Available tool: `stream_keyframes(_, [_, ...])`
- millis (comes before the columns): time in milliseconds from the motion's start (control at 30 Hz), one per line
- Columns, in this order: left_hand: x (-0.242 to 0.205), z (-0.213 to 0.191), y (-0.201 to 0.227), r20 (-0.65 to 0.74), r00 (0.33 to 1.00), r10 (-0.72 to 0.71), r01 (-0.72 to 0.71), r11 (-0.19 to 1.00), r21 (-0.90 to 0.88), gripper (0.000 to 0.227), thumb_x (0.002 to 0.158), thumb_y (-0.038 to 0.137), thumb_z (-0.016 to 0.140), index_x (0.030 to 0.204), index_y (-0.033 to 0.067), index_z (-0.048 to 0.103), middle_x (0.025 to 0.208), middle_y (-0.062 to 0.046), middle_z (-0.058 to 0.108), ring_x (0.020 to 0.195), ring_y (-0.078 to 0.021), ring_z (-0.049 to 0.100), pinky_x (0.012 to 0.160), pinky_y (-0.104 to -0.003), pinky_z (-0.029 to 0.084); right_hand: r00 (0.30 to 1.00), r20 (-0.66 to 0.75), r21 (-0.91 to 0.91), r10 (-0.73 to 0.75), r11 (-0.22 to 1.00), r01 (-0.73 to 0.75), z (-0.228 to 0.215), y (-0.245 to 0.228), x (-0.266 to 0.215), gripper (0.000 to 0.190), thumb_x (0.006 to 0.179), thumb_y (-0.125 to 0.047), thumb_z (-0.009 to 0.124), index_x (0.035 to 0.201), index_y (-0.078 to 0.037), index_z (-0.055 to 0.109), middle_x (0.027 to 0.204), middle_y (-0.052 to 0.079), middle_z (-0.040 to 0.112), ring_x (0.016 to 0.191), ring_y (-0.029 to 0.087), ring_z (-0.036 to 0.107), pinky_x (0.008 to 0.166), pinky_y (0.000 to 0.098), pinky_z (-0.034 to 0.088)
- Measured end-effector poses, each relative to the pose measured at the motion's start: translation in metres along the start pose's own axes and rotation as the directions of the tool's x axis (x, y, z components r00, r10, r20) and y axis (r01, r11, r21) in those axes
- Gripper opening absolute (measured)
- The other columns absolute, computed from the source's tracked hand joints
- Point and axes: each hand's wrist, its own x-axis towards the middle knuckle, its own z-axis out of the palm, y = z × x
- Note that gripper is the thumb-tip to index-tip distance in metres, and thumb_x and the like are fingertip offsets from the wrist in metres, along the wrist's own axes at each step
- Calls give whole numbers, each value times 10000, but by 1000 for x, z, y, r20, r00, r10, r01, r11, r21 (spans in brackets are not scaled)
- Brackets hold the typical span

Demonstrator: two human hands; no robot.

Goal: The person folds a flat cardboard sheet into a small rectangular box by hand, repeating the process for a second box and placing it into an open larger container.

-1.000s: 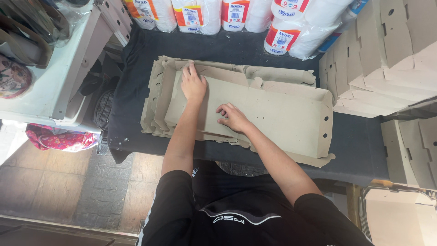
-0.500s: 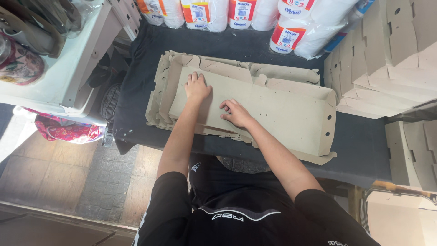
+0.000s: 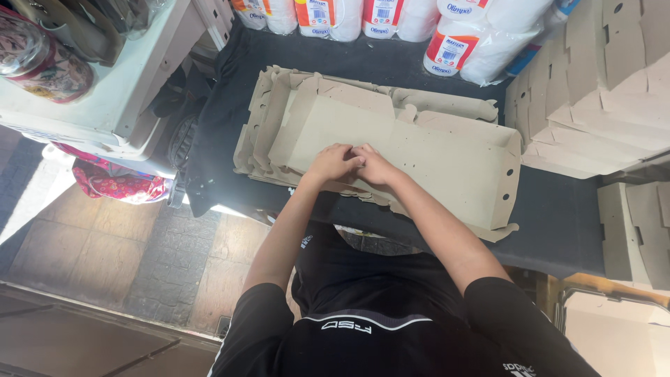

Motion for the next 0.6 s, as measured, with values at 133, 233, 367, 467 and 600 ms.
stream_keyframes(133, [-49,-18,11,158,967,198,-190,980,-65,1033,817,748,628,1611,150,346,1634,-155,383,1579,-367,201,1331,-509,123,998,58,13,-33,999,32,-31,-29,-47,411,947,-200,643,1343,-114,577,1376,155,522,1388,396,474,1181,506,400])
stream_keyframes(233, [-59,-6,-8,196,948,250,-257,966,7,1118,709,711,778,1616,233,331,1682,-101,287,1595,-355,130,1329,-518,95,996,87,-6,36,999,-36,-59,-57,-102,446,990,-294,621,1403,-135,568,1436,140,510,1419,357,460,1178,501,397])
stream_keyframes(367, [-69,-3,-14,126,957,260,-273,956,109,644,959,363,679,1552,388,429,1665,-50,331,1578,-320,227,1308,-517,195,990,128,-54,63,997,-56,-77,-65,-169,774,883,-465,730,1522,-130,450,1546,181,427,1456,421,405,1187,581,377])
stream_keyframes(467, [-70,9,-25,107,965,238,-253,954,159,501,1001,371,596,1488,444,501,1691,-4,296,1587,-292,217,1294,-568,196,980,150,-156,133,982,-109,-73,-48,-200,842,853,-315,789,1571,-147,382,1607,170,349,1486,437,348,1188,619,350])
stream_keyframes(600, [-82,16,-27,67,966,251,-259,938,232,525,1038,310,554,1528,460,436,1683,-2,303,1571,-292,252,1268,-592,246,984,81,-272,161,953,-134,-60,-4,-222,694,932,-247,688,1559,-165,401,1587,136,385,1480,403,375,1181,584,363])
